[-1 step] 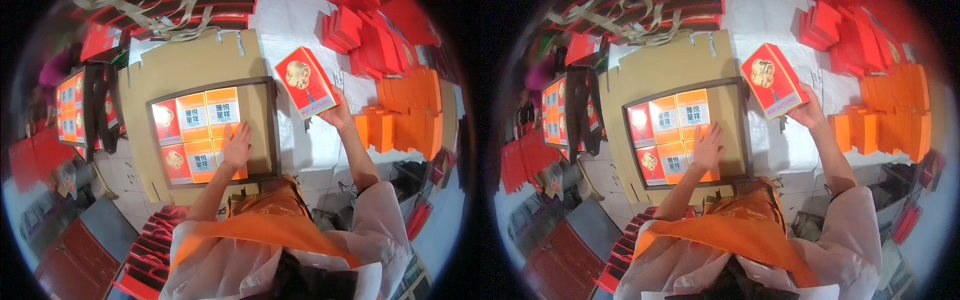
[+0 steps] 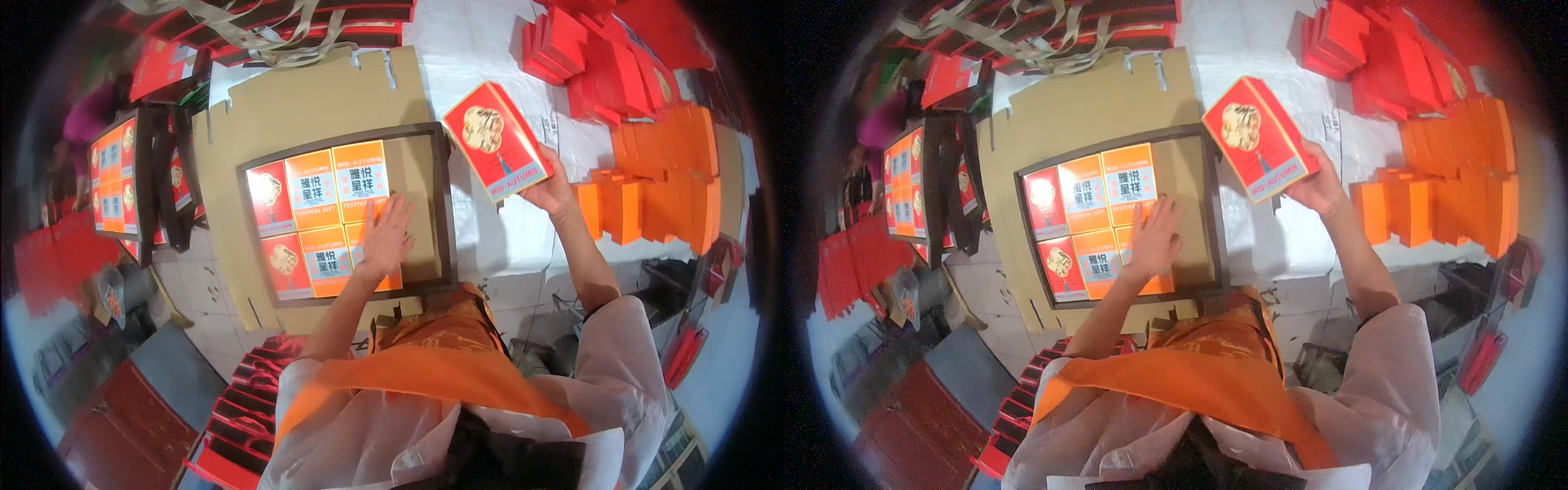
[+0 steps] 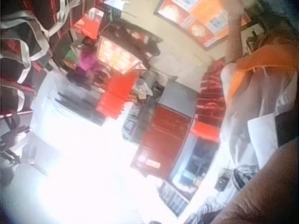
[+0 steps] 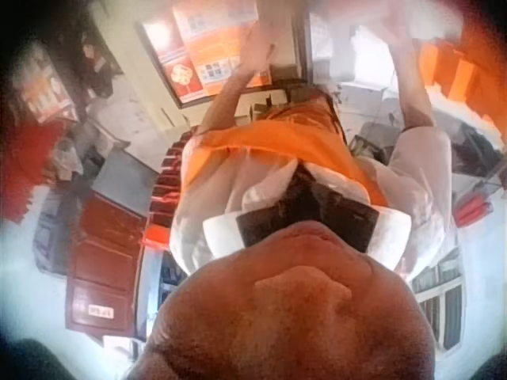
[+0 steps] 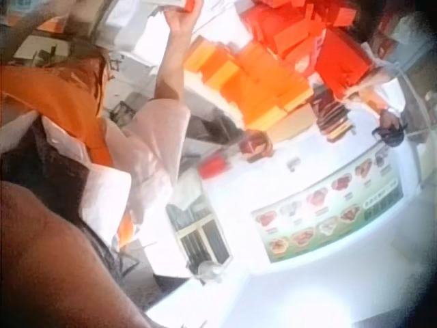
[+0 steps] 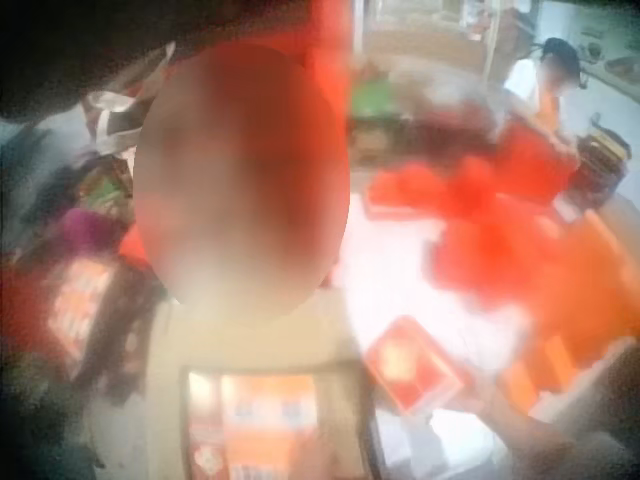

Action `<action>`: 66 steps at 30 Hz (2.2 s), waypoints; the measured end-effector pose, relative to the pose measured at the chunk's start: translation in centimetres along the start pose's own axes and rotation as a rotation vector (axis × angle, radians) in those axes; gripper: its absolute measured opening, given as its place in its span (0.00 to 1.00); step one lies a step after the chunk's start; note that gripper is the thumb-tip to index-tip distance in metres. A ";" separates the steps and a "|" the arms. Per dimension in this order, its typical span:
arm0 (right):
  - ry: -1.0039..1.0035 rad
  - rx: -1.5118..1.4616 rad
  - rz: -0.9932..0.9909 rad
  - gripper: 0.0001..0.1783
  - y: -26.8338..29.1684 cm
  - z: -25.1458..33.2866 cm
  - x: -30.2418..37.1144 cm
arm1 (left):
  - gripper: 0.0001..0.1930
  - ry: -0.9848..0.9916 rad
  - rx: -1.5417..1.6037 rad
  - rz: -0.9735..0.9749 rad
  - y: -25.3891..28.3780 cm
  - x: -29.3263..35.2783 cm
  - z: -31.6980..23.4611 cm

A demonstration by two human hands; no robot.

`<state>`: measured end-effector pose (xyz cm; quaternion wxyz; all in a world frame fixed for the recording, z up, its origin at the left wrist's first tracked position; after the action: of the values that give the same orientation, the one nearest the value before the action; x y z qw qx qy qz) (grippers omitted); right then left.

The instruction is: The person assembles cardboard boxes by folding flat panels into rectangular frames. They then place orange and red inner boxes into the frames and stack the completed units on a pile.

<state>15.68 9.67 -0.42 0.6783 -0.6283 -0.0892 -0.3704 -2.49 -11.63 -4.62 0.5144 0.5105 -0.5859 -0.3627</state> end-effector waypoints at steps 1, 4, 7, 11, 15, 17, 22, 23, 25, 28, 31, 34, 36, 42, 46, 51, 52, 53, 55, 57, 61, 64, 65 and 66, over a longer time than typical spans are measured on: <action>-0.048 0.005 0.001 0.28 0.3 -1.7 0.7 | 0.37 -0.008 0.125 -0.091 1.4 0.5 0.6; -0.209 0.388 0.048 0.34 0.1 -5.0 4.1 | 0.41 -0.048 0.396 -0.300 8.4 0.4 -0.4; -0.510 0.618 0.161 0.43 -2.2 -9.7 6.5 | 0.46 -0.038 0.864 -0.081 10.7 1.2 -1.3; -0.583 0.560 0.070 0.43 -2.2 -12.9 8.6 | 0.45 0.026 1.270 0.177 8.0 3.3 -1.1; -0.416 1.130 0.222 0.40 -3.6 -15.9 8.7 | 0.42 0.044 1.078 0.139 7.8 3.3 0.2; -0.216 1.021 0.000 0.37 -1.5 -17.6 8.2 | 0.39 0.080 1.018 0.112 7.1 2.0 0.9; 0.198 0.573 -0.345 0.37 -1.0 -18.7 7.9 | 0.23 0.267 0.493 -0.403 2.7 1.6 4.6; 0.295 0.561 -0.371 0.38 -0.9 -18.3 7.7 | 0.25 0.182 0.328 -0.329 2.5 2.0 3.6; 0.294 0.610 -0.376 0.34 -1.2 -18.0 6.2 | 0.28 0.017 -0.005 -0.182 1.6 4.0 1.2; 0.172 0.623 -0.314 0.35 -2.3 -18.6 2.9 | 0.38 0.174 0.143 -0.208 -2.4 6.0 2.4; 0.284 0.820 -0.400 0.35 -1.5 -18.7 0.2 | 0.42 0.268 0.094 -0.235 -2.9 6.2 2.4; 0.326 0.830 -0.397 0.35 -1.5 -18.8 -0.5 | 0.44 0.277 0.150 -0.294 -3.1 6.5 2.6; 0.284 0.822 -0.359 0.35 -1.4 -18.9 -1.2 | 0.44 0.257 0.211 -0.357 -3.2 6.8 2.7; 0.329 1.078 -0.386 0.36 -2.7 -17.0 -3.1 | 0.41 0.275 0.191 -0.459 -1.2 6.1 2.2; 0.008 1.424 -0.450 0.38 -3.7 -15.6 -3.0 | 0.35 0.058 0.108 -0.369 2.7 2.2 1.1; 0.033 2.177 -0.440 0.33 -3.4 -12.9 -5.0 | 0.32 -0.099 -0.134 -0.344 1.3 -0.7 1.0; 0.090 2.178 -0.423 0.33 -3.5 -13.5 -4.6 | 0.32 -0.107 -0.198 -0.341 0.6 -0.8 1.2; 0.160 2.188 -0.431 0.33 -3.9 -13.1 -4.2 | 0.31 -0.098 -0.163 -0.351 0.6 -1.4 1.3; 0.294 1.963 -0.338 0.33 -1.4 -13.9 -4.0 | 0.30 -0.090 -0.087 -0.384 0.8 -1.5 1.1; 0.325 1.761 -0.273 0.33 -1.0 -13.5 -3.1 | 0.30 -0.077 -0.111 -0.302 -0.2 -2.0 1.6; 0.440 1.490 -0.294 0.30 3.0 -5.7 -4.0 | 0.32 -0.028 -0.144 -0.230 -0.1 -2.6 1.2; 0.954 1.658 -0.597 0.25 3.8 7.3 -5.3 | 0.35 -0.039 -0.044 -0.137 0.2 -3.0 0.7; 0.805 1.536 -0.715 0.25 3.3 11.5 -5.9 | 0.35 -0.033 -0.037 -0.111 0.0 -3.2 0.6; 0.785 1.442 -0.744 0.25 3.2 12.6 -6.0 | 0.35 -0.029 -0.033 -0.101 -0.1 -3.2 0.6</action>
<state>17.72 23.35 -4.05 0.7258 0.1907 -0.2595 -0.6078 -3.23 -8.63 -5.54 0.4954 0.5255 -0.5608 -0.4049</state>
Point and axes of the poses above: each hand's wrist, its own x-axis away from the middle knuckle, its own y-axis out of the back of the hand, z = x × y, the point moved 6 cm from there along -x, towards the middle knuckle, and after that the axes turned 9 degrees about -x, right-handed, at the moved point
